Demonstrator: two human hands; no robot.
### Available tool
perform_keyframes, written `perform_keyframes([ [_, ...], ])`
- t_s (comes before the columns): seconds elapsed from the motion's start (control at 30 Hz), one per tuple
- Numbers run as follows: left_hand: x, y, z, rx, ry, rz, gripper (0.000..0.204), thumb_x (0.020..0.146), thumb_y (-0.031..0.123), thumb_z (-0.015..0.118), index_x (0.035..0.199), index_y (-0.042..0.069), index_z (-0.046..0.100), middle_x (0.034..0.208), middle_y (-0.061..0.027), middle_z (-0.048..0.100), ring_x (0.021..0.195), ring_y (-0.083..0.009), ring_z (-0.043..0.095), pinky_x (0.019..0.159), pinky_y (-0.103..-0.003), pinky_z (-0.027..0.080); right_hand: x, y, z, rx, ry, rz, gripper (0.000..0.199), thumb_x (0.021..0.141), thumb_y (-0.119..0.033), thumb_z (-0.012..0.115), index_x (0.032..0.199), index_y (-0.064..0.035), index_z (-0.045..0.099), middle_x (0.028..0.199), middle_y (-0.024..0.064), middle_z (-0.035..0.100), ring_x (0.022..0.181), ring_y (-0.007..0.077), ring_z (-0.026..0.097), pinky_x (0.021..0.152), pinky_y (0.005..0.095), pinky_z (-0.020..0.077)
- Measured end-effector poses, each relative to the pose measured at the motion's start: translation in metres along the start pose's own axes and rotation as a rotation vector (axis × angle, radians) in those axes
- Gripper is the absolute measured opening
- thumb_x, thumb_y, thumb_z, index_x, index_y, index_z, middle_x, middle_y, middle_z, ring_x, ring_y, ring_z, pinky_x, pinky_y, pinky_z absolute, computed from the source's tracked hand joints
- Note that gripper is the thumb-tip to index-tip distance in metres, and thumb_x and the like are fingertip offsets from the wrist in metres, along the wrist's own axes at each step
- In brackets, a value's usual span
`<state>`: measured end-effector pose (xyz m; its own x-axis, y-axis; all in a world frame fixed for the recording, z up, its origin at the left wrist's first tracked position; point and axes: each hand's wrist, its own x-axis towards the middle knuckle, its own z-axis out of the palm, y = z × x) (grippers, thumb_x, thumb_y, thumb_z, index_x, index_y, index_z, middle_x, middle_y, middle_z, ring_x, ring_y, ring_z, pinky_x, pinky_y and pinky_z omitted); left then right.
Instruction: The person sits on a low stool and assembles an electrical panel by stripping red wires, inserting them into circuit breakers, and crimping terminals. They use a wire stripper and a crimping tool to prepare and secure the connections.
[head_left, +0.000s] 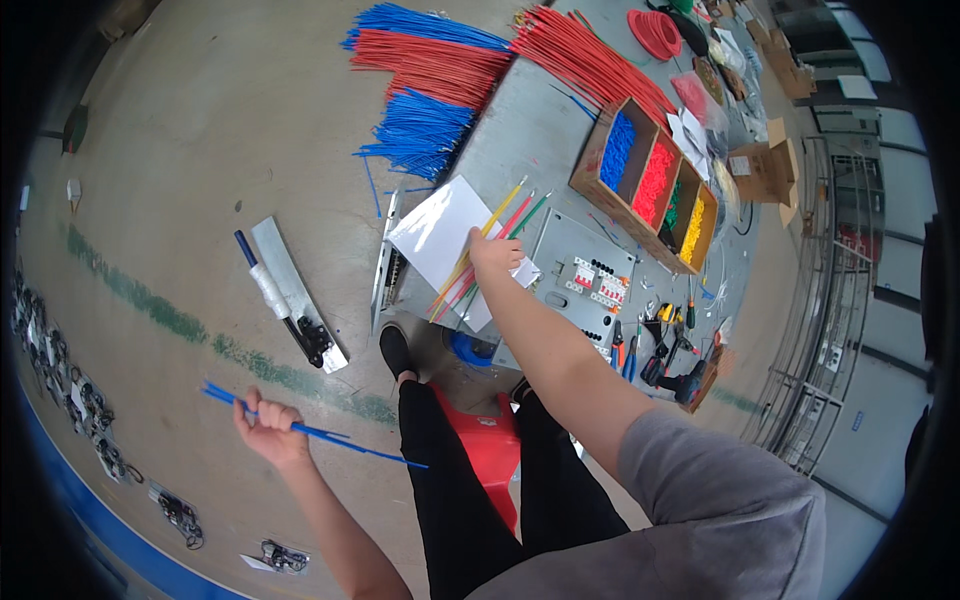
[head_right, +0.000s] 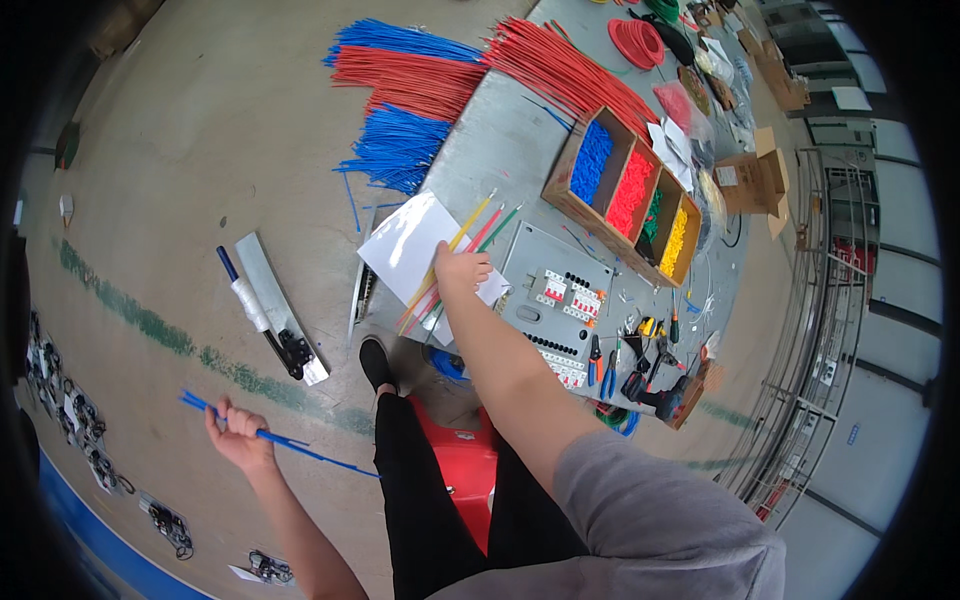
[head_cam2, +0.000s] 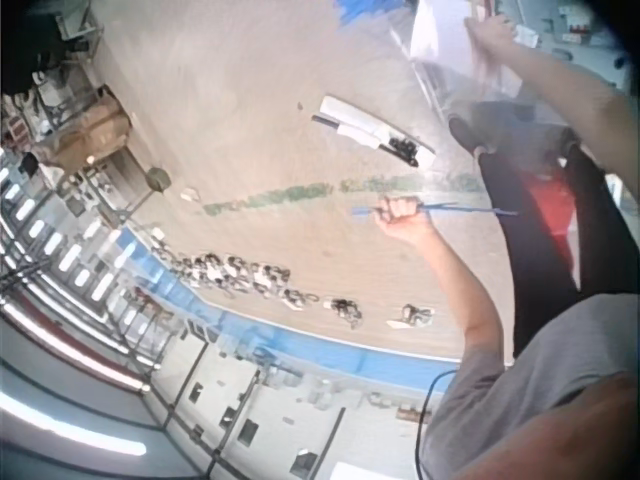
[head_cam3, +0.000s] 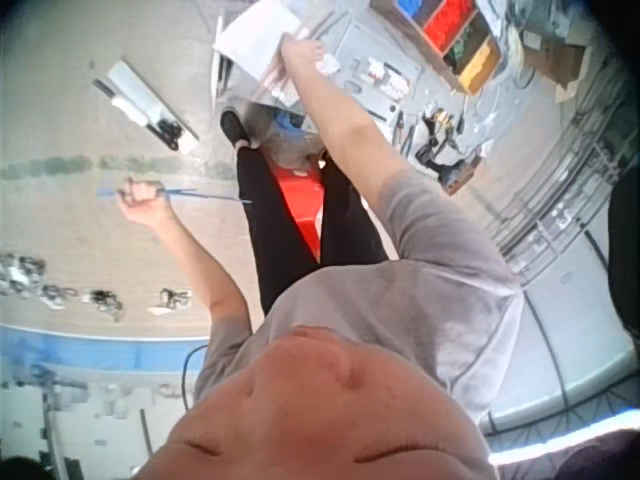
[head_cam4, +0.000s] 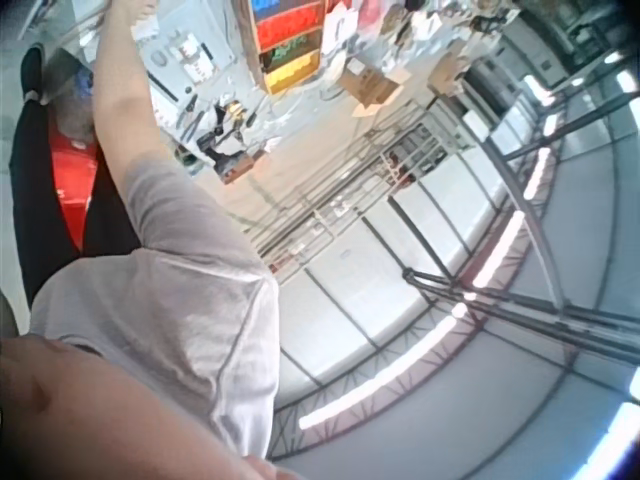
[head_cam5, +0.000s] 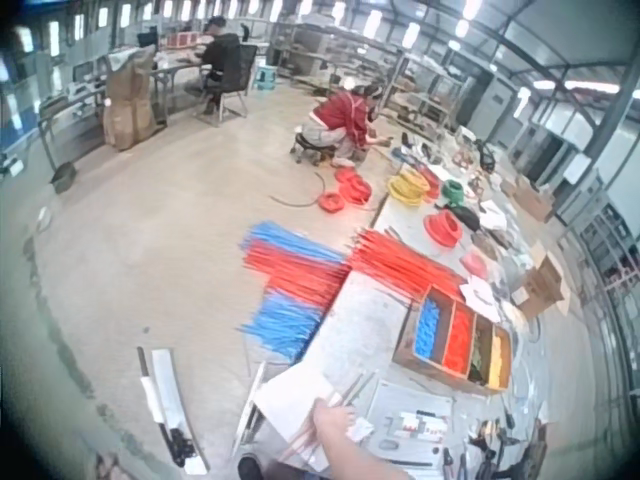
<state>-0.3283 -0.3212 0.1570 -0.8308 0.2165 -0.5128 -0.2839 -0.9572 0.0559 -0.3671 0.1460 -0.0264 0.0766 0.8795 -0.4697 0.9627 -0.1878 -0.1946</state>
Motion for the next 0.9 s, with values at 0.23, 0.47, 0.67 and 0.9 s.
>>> perform_keyframes([
  [0.23, -0.043, 0.07, -0.03, -0.04, 0.019, 0.101, 0.032, 0.108, 0.031, 0.053, 0.085, 0.013, 0.04, 0.059, 0.0073, 0.02, 0.049, -0.0061, 0.016, 0.047, -0.028, 0.016, 0.018, 0.005, 0.011, 0.118, -0.075, -0.042, 0.058, 0.09, -0.034, 0.076, 0.123, 0.0115, 0.062, 0.126, 0.0294, 0.068, 0.118, 0.0415, 0.068, 0.101, 0.0453, 0.0554],
  [0.47, -0.08, 0.037, -0.045, -0.1, 0.127, 0.165, 0.033, 0.107, 0.03, 0.055, 0.084, 0.012, 0.041, 0.059, 0.0069, 0.019, 0.049, -0.0065, 0.015, 0.047, -0.028, 0.015, 0.039, 0.007, 0.018, -0.063, -0.149, -0.183, 0.047, 0.096, -0.032, 0.069, 0.112, 0.0117, 0.071, 0.12, 0.0292, 0.072, 0.115, 0.0421, 0.07, 0.1, 0.0464, 0.0545],
  [0.67, -0.09, -0.003, -0.056, -0.198, 0.175, 0.13, 0.033, 0.107, 0.031, 0.055, 0.084, 0.013, 0.041, 0.059, 0.0067, 0.019, 0.051, -0.0076, 0.014, 0.048, -0.029, 0.014, 0.036, 0.018, 0.027, 0.151, -0.006, -0.119, 0.05, 0.1, -0.027, 0.06, 0.129, 0.0129, 0.052, 0.125, 0.0342, 0.066, 0.119, 0.0482, 0.065, 0.102, 0.0475, 0.0523],
  [0.9, -0.111, -0.001, -0.029, -0.151, 0.116, 0.15, 0.034, 0.107, 0.031, 0.054, 0.083, 0.014, 0.038, 0.059, 0.0068, 0.02, 0.05, -0.007, 0.014, 0.048, -0.028, 0.015, -0.007, 0.029, -0.02, 0.115, -0.071, -0.551, 0.036, 0.103, -0.02, 0.056, 0.124, 0.0062, 0.042, 0.111, 0.0291, 0.068, 0.103, 0.046, 0.069, 0.093, 0.05, 0.0546],
])
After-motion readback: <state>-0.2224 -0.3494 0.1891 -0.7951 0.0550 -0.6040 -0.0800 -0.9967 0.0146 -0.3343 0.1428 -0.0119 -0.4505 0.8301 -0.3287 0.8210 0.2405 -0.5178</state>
